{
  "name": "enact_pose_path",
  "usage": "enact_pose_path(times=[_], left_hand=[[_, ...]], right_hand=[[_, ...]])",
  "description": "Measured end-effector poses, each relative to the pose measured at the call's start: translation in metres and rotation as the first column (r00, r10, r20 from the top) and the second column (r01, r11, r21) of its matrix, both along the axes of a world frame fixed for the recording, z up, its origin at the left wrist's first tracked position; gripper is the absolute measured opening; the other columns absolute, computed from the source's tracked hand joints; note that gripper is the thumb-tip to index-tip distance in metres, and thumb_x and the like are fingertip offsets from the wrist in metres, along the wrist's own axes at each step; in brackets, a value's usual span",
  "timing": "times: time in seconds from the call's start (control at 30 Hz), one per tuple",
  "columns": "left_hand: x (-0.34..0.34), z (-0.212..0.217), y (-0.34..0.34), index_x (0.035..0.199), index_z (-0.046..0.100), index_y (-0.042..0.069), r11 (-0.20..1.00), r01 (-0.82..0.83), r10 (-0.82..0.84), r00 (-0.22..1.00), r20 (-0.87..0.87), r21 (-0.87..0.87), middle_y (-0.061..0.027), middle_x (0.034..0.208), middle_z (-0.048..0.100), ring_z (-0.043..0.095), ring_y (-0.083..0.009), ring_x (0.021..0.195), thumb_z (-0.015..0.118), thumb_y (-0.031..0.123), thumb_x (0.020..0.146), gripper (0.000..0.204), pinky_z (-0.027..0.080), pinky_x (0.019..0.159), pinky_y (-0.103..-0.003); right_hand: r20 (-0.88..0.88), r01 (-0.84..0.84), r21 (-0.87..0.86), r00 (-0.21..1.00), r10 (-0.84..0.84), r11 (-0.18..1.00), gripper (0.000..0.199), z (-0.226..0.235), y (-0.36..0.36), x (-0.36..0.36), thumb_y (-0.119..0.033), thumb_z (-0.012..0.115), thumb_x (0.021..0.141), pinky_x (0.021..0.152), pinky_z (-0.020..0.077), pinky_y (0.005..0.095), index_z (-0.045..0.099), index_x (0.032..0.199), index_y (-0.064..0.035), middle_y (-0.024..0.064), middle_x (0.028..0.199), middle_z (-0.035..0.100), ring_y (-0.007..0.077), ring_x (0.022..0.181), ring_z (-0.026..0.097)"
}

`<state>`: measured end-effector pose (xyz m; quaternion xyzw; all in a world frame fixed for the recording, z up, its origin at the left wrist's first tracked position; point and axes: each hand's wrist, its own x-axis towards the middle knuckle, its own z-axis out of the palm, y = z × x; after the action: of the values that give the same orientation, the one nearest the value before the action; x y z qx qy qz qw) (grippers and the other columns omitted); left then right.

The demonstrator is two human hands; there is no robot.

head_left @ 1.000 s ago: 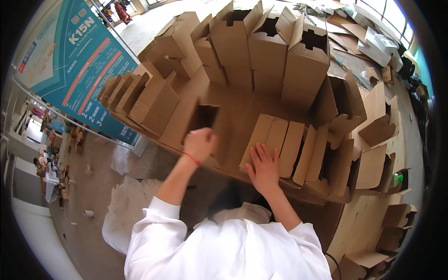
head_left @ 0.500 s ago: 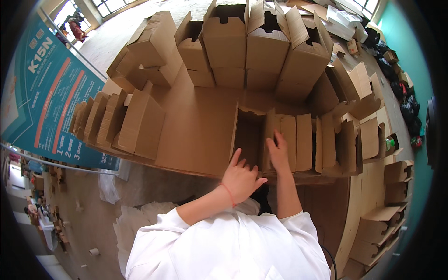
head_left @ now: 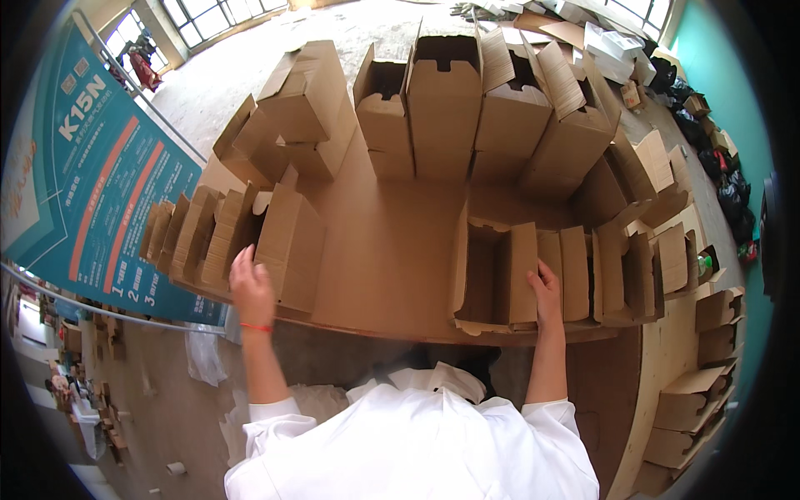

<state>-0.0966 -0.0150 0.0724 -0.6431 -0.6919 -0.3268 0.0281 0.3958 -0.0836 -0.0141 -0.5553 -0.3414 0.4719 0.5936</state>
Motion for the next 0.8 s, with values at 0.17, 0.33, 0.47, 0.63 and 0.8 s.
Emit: enact_pose_path(times=[0.17,0.33,0.47,0.63,0.8], left_hand=[[-0.062,-0.024,-0.006,0.115,0.061,-0.006,0.935,0.335,-0.231,0.826,0.514,-0.118,-0.0203,0.110,0.066,0.062,-0.0318,0.106,0.040,0.007,0.090,0.035,0.045,0.096,-0.036],[-0.054,-0.010,0.000,0.117,0.062,0.001,0.784,0.547,-0.417,0.815,0.403,-0.294,-0.0187,0.108,0.066,0.063,-0.0316,0.103,0.044,0.004,0.086,0.035,0.037,0.105,-0.037],[-0.067,-0.026,0.016,0.100,0.064,0.004,0.864,0.333,-0.414,0.897,-0.156,-0.377,-0.0184,0.095,0.067,0.063,-0.0370,0.094,0.051,0.008,0.086,0.020,0.034,0.107,-0.041],[-0.039,0.031,0.021,0.081,0.065,0.006,0.811,-0.021,-0.268,0.875,-0.402,-0.585,-0.0180,0.083,0.068,0.066,-0.0360,0.086,0.062,0.017,0.081,0.011,0.051,0.084,-0.044],[-0.054,0.001,0.054,0.089,0.074,0.008,0.207,-0.235,-0.562,0.766,-0.312,-0.950,-0.0129,0.092,0.072,0.070,-0.0231,0.086,0.070,0.017,0.075,0.017,0.055,0.073,-0.034]], right_hand=[[0.004,-0.023,0.014,1.000,0.023,1.000,0.039,0.004,0.006,-0.003,-0.010,0.057,0.091,0.087,0.0464,0.0252,0.055,0.129,0.0005,0.0042,0.114,0.063,0.0115,0.102,0.059],[0.006,-0.032,0.047,0.999,0.032,0.998,0.039,0.005,0.003,-0.002,-0.010,0.056,0.091,0.088,0.0456,0.0250,0.055,0.129,0.0008,0.0043,0.115,0.063,0.0115,0.103,0.058],[-0.007,-0.040,0.032,0.999,0.040,0.999,0.039,0.008,0.004,-0.003,-0.009,0.056,0.090,0.089,0.0451,0.0251,0.055,0.128,0.0007,0.0042,0.116,0.063,0.0114,0.104,0.058],[-0.022,-0.027,0.062,0.999,0.028,0.998,0.040,-0.001,0.000,0.001,-0.008,0.055,0.090,0.090,0.0446,0.0254,0.055,0.129,0.0008,0.0044,0.117,0.062,0.0114,0.104,0.058],[-0.018,-0.018,0.060,1.000,0.019,0.998,0.038,0.000,0.003,-0.002,-0.005,0.054,0.090,0.085,0.0455,0.0245,0.055,0.128,0.0014,0.0024,0.111,0.063,0.0090,0.097,0.057]])
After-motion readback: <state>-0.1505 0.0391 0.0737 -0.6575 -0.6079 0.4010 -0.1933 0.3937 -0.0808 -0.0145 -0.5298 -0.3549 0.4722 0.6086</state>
